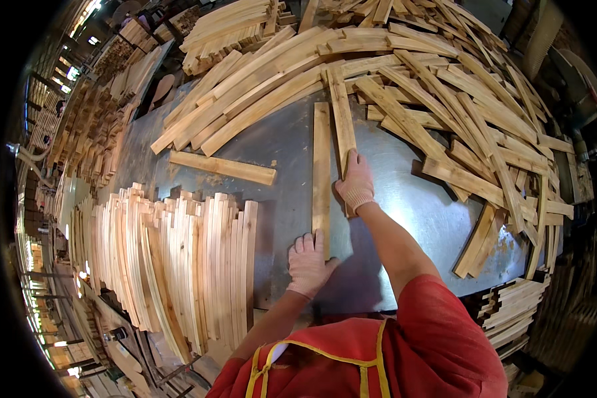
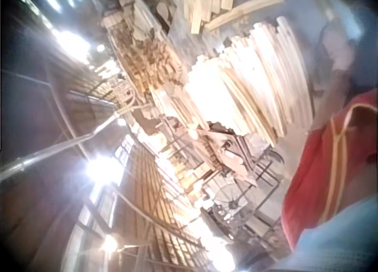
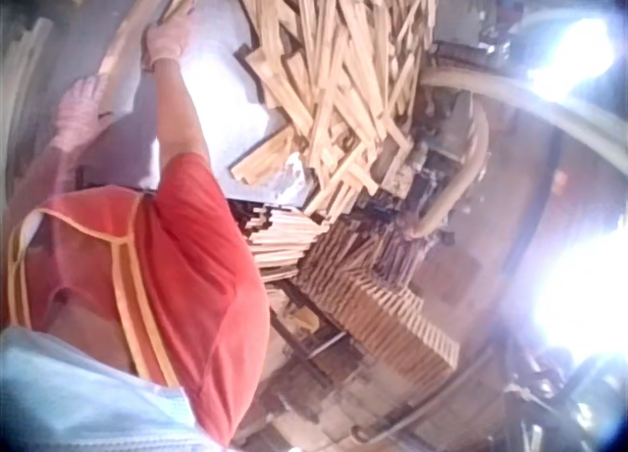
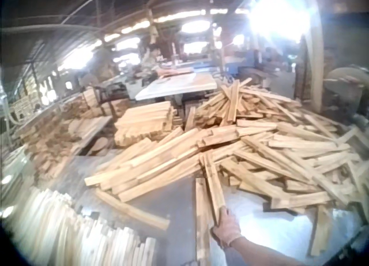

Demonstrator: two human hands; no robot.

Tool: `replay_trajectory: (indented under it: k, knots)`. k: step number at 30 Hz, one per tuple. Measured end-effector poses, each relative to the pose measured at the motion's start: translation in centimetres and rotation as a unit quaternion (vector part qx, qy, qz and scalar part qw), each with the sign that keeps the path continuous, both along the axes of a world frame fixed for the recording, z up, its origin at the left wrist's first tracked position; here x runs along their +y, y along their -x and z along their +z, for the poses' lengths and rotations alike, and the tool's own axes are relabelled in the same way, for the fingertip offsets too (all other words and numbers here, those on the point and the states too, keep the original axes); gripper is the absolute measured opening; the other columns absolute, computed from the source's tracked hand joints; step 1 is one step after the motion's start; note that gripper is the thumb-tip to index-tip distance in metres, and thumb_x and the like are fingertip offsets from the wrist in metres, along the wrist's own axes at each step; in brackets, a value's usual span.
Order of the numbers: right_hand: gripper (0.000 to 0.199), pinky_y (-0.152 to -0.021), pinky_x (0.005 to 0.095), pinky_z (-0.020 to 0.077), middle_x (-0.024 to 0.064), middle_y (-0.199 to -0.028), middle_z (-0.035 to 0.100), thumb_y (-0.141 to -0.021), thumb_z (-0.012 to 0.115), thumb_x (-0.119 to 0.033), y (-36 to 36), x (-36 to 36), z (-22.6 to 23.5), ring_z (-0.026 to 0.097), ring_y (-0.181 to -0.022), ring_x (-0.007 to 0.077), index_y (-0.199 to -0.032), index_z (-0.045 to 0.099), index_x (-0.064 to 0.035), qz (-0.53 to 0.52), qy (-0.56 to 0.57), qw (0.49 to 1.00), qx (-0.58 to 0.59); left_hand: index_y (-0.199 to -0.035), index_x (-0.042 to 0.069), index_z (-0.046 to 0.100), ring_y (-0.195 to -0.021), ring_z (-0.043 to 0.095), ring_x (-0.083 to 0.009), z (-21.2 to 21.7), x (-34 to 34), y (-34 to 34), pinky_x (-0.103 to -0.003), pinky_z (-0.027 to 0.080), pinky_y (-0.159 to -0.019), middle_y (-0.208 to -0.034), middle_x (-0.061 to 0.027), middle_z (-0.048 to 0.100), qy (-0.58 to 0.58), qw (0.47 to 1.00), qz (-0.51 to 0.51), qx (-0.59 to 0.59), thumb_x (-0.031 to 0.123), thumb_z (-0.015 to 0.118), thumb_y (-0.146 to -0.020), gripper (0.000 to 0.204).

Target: The person picks up individual wooden planks from a large pile on a metal table and stacks them neatly in a growing pile. The person handles the wood by hand, repeatedly picking up pieces and placing them in an organized stack.

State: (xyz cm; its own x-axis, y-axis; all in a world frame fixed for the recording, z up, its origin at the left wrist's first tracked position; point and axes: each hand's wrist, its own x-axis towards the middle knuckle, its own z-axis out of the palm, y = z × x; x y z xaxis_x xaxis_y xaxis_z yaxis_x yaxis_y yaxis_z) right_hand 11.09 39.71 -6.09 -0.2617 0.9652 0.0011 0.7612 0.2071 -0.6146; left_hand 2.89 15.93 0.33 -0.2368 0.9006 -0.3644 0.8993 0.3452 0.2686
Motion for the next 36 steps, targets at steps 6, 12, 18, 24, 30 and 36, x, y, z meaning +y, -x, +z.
replay_trajectory:
  k: [6, 12, 18, 24, 30, 36]
  knots:
    - [0.092, -0.103, 0.0446, 0.0546, 0.0262, -0.135, 0.069, -0.086, 0.074, -0.022, -3.8, -13.8, 6.4, 0.068, -0.121, 0.0334, -0.164, 0.031, -0.001, 0.064, 0.304, 0.917, 0.252, -0.157, 0.0, 0.044, -0.141, 0.055, -0.0429, -3.8, -8.4, 3.2, -0.046, 0.044, -0.118, -0.151, -0.0272, 0.057, -0.094, 0.952, 0.168, -0.238, 0.04, 0.077, -0.09, 0.084]
    - [0.087, -0.097, 0.0418, 0.0556, 0.019, -0.124, 0.072, -0.098, 0.074, -0.054, -3.1, -22.8, 5.4, 0.068, -0.108, 0.0277, -0.157, 0.042, 0.0019, 0.246, 0.456, 0.847, 0.12, -0.165, 0.004, 0.036, -0.133, 0.064, -0.0446, 3.3, -23.1, 3.3, -0.045, 0.047, -0.115, -0.147, -0.0283, 0.063, 0.141, 0.891, 0.182, -0.391, 0.042, 0.075, -0.094, 0.089]
    - [0.088, -0.095, 0.0524, 0.0559, 0.0362, -0.108, 0.074, -0.1, 0.065, -0.051, 3.9, -26.6, 2.3, 0.073, -0.107, 0.0505, -0.147, 0.036, 0.0177, 0.297, 0.33, 0.892, -0.082, -0.142, 0.004, 0.058, -0.131, 0.061, -0.0409, 4.0, -25.2, 5.2, -0.053, 0.051, -0.108, -0.144, -0.0217, 0.062, -0.039, 0.986, 0.152, -0.056, 0.033, 0.075, -0.093, 0.059]
    - [0.072, -0.09, 0.0468, 0.058, 0.028, -0.107, 0.076, -0.098, 0.067, -0.046, 10.6, -26.5, 1.7, 0.074, -0.096, 0.0411, -0.142, 0.053, 0.0093, 0.449, 0.363, 0.809, -0.111, -0.143, 0.001, 0.058, -0.137, 0.05, -0.0435, -0.3, -18.3, 11.1, -0.056, 0.041, -0.117, -0.145, -0.0204, 0.056, -0.273, 0.949, 0.145, 0.063, 0.036, 0.075, -0.089, 0.067]
    - [0.054, -0.081, 0.0413, 0.0583, 0.0132, -0.097, 0.075, -0.093, 0.077, -0.034, 12.2, -7.3, -2.8, 0.071, -0.085, 0.0256, -0.135, 0.069, -0.003, 0.377, 0.317, 0.841, 0.224, -0.138, 0.004, 0.06, -0.134, 0.051, -0.0414, -0.3, -15.6, 12.8, -0.06, 0.04, -0.115, -0.138, -0.0185, 0.057, -0.224, 0.961, 0.12, 0.112, 0.039, 0.075, -0.084, 0.067]
    - [0.049, -0.098, 0.0489, 0.0563, 0.0187, -0.127, 0.071, -0.09, 0.077, -0.028, 23.6, -3.4, 3.8, 0.068, -0.118, 0.0418, -0.134, 0.065, -0.0086, 0.37, -0.115, 0.912, -0.133, -0.134, 0.007, 0.063, -0.13, 0.054, -0.0414, -1.7, -16.3, 13.6, -0.057, 0.043, -0.111, -0.138, -0.0171, 0.058, -0.247, 0.953, 0.125, 0.126, 0.039, 0.077, -0.084, 0.06]
